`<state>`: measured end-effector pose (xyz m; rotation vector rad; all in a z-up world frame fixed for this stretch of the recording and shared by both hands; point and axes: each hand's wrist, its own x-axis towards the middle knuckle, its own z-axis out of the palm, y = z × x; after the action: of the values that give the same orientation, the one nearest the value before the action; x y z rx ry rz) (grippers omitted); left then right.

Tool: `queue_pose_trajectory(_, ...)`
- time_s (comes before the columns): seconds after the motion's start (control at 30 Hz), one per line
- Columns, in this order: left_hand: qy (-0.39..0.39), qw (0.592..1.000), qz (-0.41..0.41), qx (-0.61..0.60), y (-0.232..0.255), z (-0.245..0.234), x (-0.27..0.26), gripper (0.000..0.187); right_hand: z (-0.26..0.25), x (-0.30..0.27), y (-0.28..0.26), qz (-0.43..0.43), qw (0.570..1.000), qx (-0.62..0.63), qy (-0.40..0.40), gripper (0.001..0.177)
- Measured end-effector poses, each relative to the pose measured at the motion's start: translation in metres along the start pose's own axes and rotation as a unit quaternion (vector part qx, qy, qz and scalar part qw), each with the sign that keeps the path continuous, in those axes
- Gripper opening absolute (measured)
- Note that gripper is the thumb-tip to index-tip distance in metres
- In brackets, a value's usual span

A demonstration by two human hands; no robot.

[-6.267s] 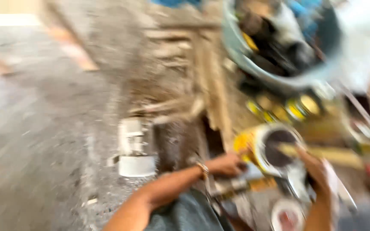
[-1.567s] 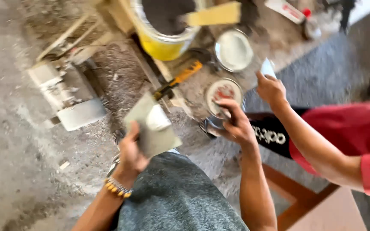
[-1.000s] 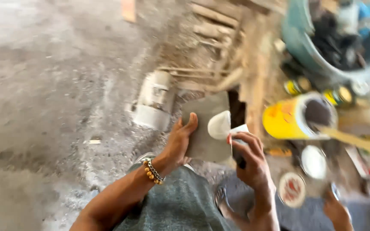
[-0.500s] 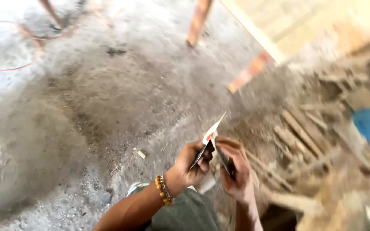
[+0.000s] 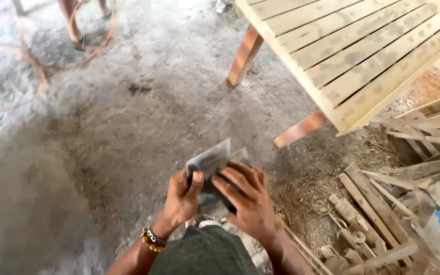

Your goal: Applying wood filler or putty to gaps and cracks in a wooden tabletop using a handheld scraper.

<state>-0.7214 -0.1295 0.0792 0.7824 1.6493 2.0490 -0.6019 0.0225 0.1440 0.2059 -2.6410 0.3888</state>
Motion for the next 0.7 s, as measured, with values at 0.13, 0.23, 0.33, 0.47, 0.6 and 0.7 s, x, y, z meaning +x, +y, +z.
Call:
queue_pose_trajectory(0.13,0.052,0.994,-0.003,0.092,-0.034,-0.005,0.098,0.047,-0.003,0.07,0.063,-0.019,0.998,0.04,-0.037,0.059)
queue_pose_trajectory(0.23,0.098,0.983,-0.098,0.118,-0.069,-0.016,0.11,0.051,0.01,0.094,0.087,-0.032,0.991,0.084,-0.097,0.055)
queue_pose_trajectory(0.33,0.115,0.989,-0.035,0.089,-0.047,-0.017,0.175,0.047,0.024,0.124,0.132,-0.045,0.991,0.026,-0.12,0.053)
queue_pose_trajectory(0.47,0.124,0.988,0.005,0.096,-0.064,-0.046,0.235,0.045,0.058,0.149,0.192,-0.071,0.989,0.044,-0.119,0.064)
queue_pose_trajectory(0.6,0.247,0.968,0.033,0.038,-0.105,-0.091,0.321,0.04,0.058,0.176,0.255,-0.003,0.991,0.129,-0.014,0.067)
queue_pose_trajectory(0.7,0.144,0.947,-0.161,-0.238,-0.094,-0.071,0.398,0.022,0.057,0.245,0.267,-0.019,0.947,0.3,0.113,0.066)
